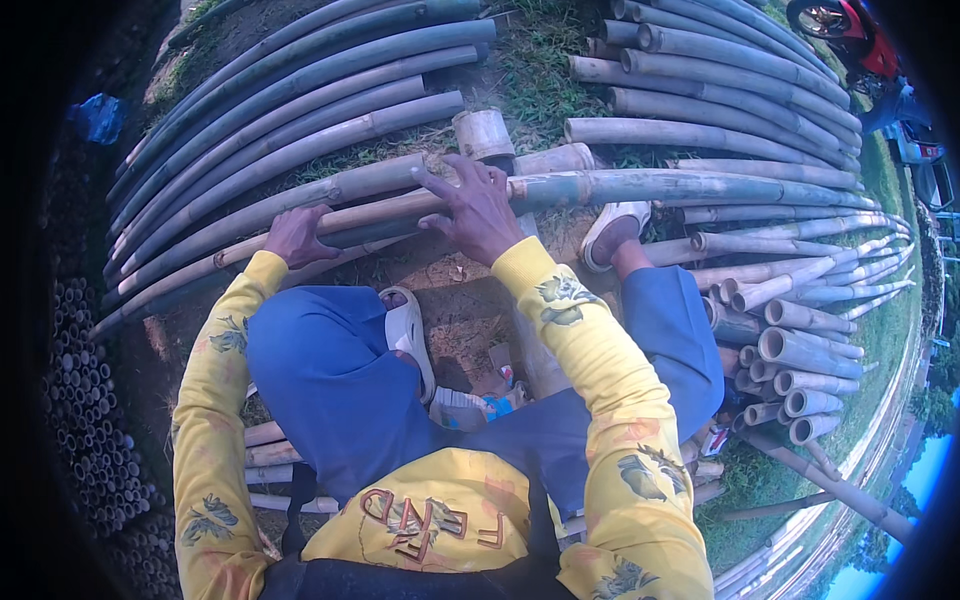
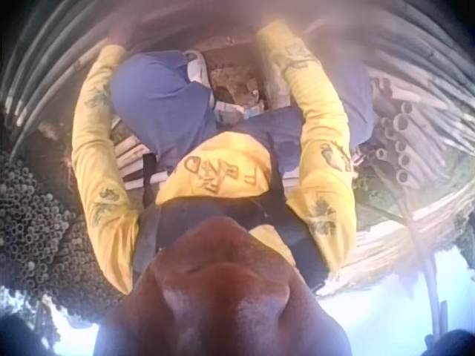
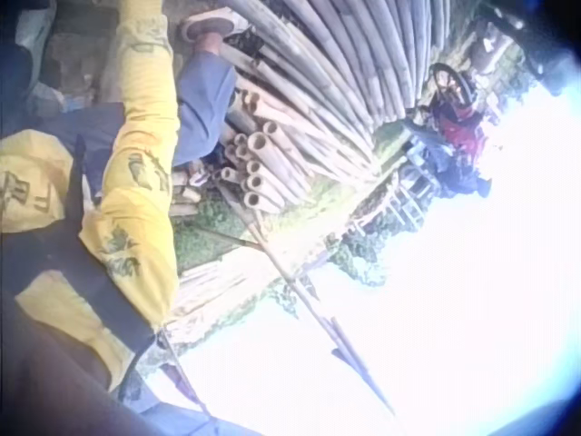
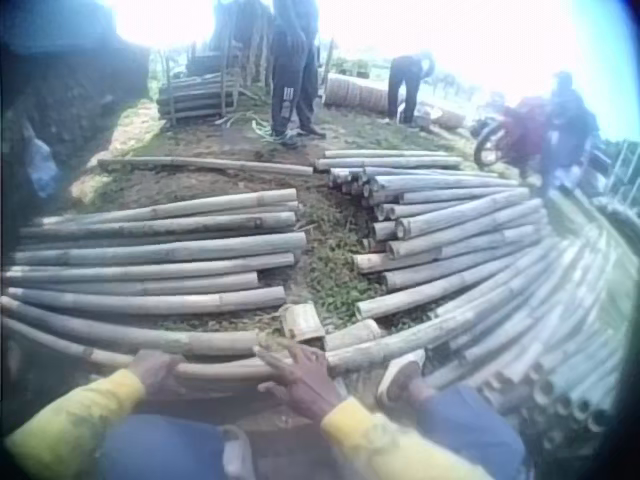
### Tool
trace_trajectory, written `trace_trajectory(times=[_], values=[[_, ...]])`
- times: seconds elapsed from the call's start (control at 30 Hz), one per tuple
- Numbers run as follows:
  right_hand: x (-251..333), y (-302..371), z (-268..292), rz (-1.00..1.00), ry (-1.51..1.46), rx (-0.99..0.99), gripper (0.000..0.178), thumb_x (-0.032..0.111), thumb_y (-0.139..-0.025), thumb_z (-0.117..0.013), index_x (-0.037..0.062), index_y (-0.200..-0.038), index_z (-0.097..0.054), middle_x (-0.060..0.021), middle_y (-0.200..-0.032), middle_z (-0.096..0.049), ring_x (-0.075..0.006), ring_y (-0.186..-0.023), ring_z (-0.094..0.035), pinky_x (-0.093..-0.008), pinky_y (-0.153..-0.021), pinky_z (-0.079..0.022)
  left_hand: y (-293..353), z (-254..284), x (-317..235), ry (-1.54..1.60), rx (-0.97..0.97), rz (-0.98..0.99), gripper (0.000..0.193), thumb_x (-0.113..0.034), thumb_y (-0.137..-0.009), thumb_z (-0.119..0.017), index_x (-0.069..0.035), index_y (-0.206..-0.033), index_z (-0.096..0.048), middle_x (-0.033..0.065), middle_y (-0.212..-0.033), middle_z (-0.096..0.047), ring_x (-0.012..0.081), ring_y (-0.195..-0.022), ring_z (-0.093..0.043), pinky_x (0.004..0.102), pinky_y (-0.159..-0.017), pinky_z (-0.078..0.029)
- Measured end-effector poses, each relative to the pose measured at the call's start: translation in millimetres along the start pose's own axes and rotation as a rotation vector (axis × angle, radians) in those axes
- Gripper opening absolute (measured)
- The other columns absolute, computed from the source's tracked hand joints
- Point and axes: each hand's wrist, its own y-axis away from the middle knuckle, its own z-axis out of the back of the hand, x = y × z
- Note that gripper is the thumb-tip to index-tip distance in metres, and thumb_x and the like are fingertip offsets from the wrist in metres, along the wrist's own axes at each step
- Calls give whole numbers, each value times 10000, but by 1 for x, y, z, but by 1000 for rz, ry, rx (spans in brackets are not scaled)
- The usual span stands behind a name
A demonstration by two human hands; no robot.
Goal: The person sits on the ground and uses a hand saw to cut long bamboo poles into shorter sections. They repeatedly position each pole on a support, saw through it, and move the cut pieces aside.
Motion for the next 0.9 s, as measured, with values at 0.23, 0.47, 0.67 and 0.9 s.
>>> trace_trajectory(times=[0.23, 0.47, 0.67, 0.9], values=[[-26, 202, 274, -552, 91, -496, 336, 29, -976, -681, 44, -1311, -688, -93, -1034, -700, -152, -875, -659, -289, -805, -527, -1, -1, 7, 41, -29, -72, 970, -489, -588, -942, -94, -1402, -594, 253, -1206, -699, 439, -1157, -652, 525, -992, -511], [88, 465, 158, -1360, 127, -584, 189, 71, -935, -727, 46, -1099, -636, -12, -701, -575, -108, -632, -537, -263, -613, -458, -7, -16, 15, -163, -20, 130, 963, -419, -660, -929, -2, -1437, -541, 262, -1310, -629, 412, -1264, -591, 504, -1092, -470], [186, 512, 41, -1184, 30, -199, 399, 146, -837, -703, 13, -1191, -574, -203, -1085, -601, -387, -998, -616, -488, -837, -510, -12, -15, 21, -171, -15, 127, 1035, -485, -635, -919, 0, -1458, -520, 228, -1372, -588, 380, -1317, -542, 477, -1122, -446], [163, 535, -1, -1307, -180, -244, 492, 197, -804, -721, 32, -1238, -559, -211, -1112, -576, -432, -1079, -574, -487, -922, -495, -11, 5, -3, -94, 50, 130, 1045, -439, -624, -932, -3, -1471, -503, 237, -1374, -594, 378, -1335, -542, 475, -1121, -452]])
